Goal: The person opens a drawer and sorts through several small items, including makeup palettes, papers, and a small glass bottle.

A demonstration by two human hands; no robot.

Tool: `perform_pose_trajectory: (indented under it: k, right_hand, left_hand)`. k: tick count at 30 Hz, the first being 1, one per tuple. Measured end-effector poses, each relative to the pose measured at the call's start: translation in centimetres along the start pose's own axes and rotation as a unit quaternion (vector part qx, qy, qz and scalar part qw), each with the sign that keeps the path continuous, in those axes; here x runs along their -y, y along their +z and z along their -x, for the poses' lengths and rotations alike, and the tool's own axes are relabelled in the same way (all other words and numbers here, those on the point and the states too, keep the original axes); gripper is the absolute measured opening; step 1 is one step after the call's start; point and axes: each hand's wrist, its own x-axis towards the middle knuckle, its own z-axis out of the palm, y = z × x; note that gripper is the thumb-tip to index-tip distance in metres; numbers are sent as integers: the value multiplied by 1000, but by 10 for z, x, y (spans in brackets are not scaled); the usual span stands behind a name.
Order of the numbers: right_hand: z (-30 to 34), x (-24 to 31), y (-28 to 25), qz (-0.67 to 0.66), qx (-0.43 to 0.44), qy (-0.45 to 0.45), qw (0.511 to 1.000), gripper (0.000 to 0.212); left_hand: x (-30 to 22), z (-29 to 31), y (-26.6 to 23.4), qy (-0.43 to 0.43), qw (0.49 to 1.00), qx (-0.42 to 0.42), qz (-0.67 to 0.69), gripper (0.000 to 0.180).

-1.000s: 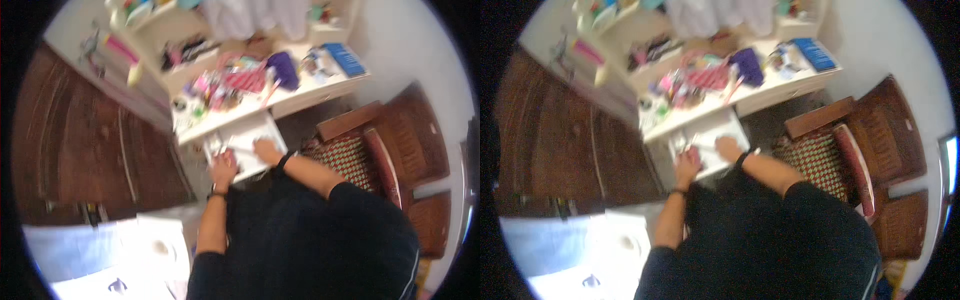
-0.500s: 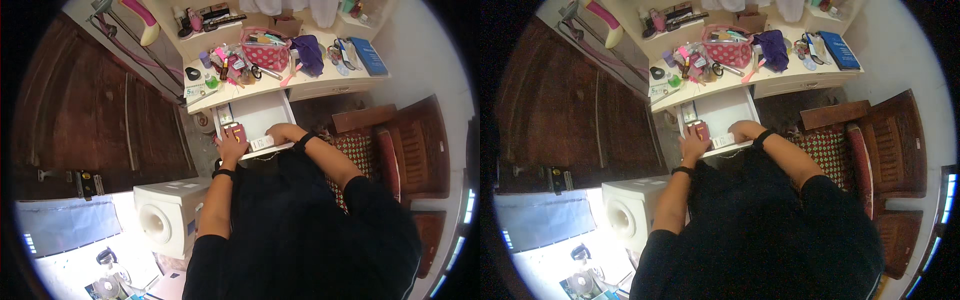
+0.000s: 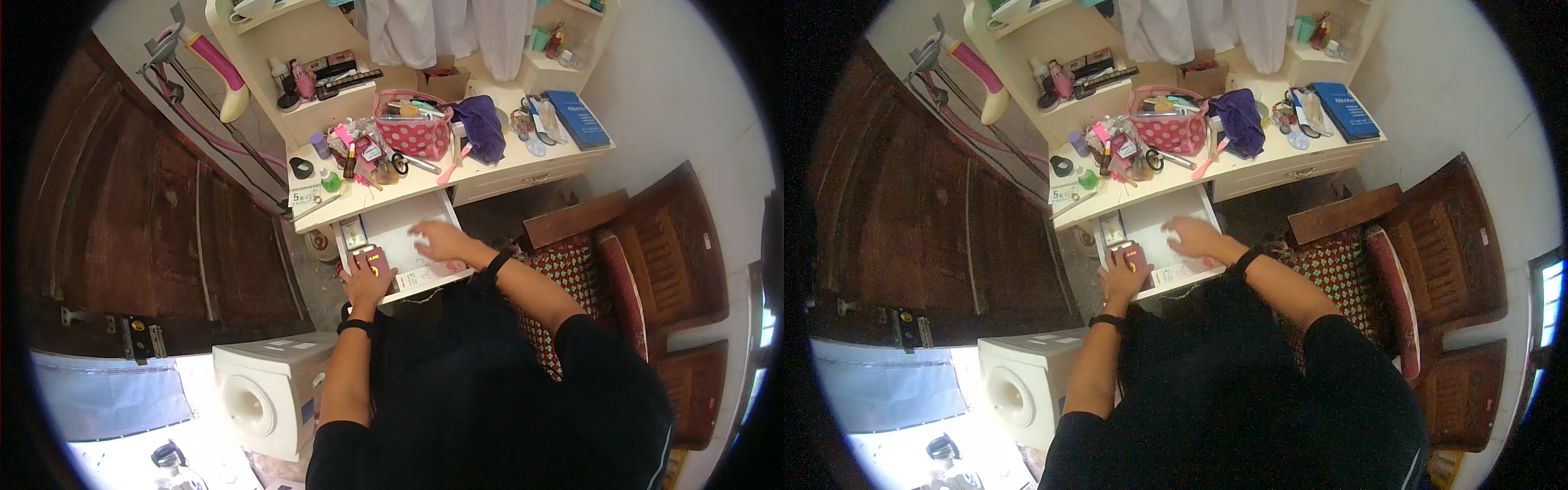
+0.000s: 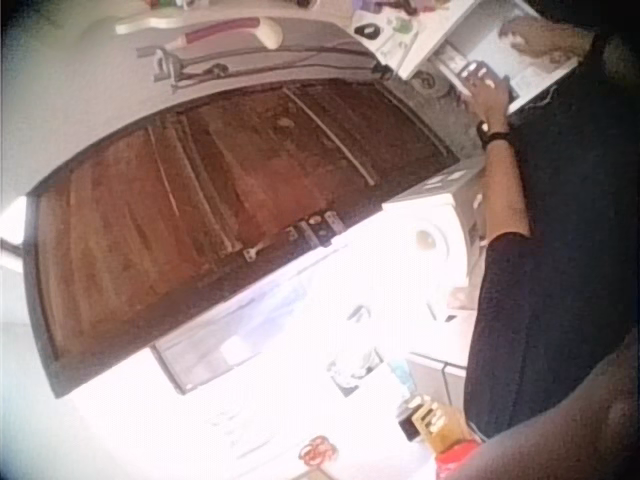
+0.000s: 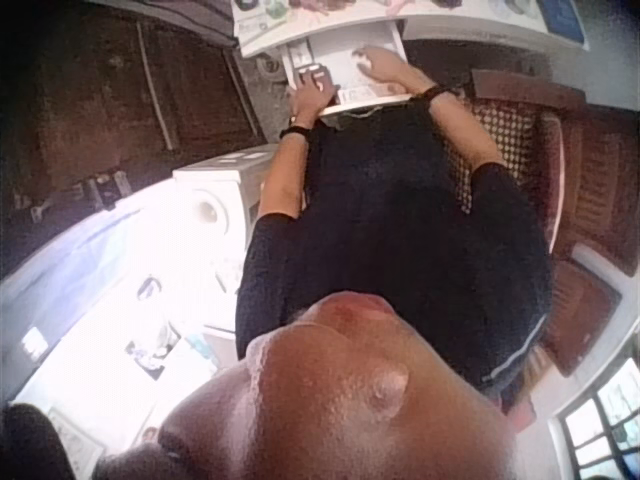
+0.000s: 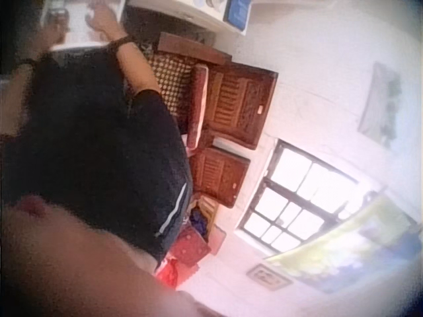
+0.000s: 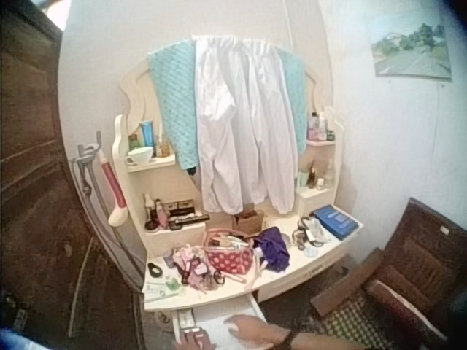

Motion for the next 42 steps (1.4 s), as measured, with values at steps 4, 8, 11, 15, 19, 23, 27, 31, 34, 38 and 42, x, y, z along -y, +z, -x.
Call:
perform_pose_trajectory:
  k: [4,8,11,15,19,23,27,31,34,38,42]
  right_hand:
    - [-52,0,-66,80,-283,32,955,24]
    - [-83,-55,-124,195,-281,100,934,23]
    - [-86,-80,-150,260,-199,154,932,53]
    - [-86,-95,-163,284,-140,175,932,59]
    - [-95,-115,-165,277,-150,216,924,51]
    - [-95,-128,-172,216,-217,159,939,33]
    - [-77,-132,-186,38,-297,159,941,38]
    - [-55,-75,-173,-437,-309,159,830,29]
    - [-26,-51,-152,-539,-145,192,807,23]
    - [2,-16,-78,-415,67,241,875,30]
    - [-20,-15,11,-159,196,192,948,42]
  left_hand:
    - [7,1,2,5,1000,-9,-4,94]
    - [3,-1,3,15,1000,-6,-6,94]
    - [6,-2,3,31,999,-23,-25,93]
    - [4,3,-4,22,999,-19,-30,93]
    - [3,2,0,20,1000,-14,-13,90]
    - [0,5,-8,8,1000,13,-25,90]
    - [-1,-4,5,16,999,2,-29,91]
    - [14,-2,10,10,999,-16,-32,90]
    - [14,-6,12,20,1000,-10,-17,91]
    - [-1,-2,-2,-12,999,21,-29,92]
    - [8,-2,1,-5,999,-6,-47,89]
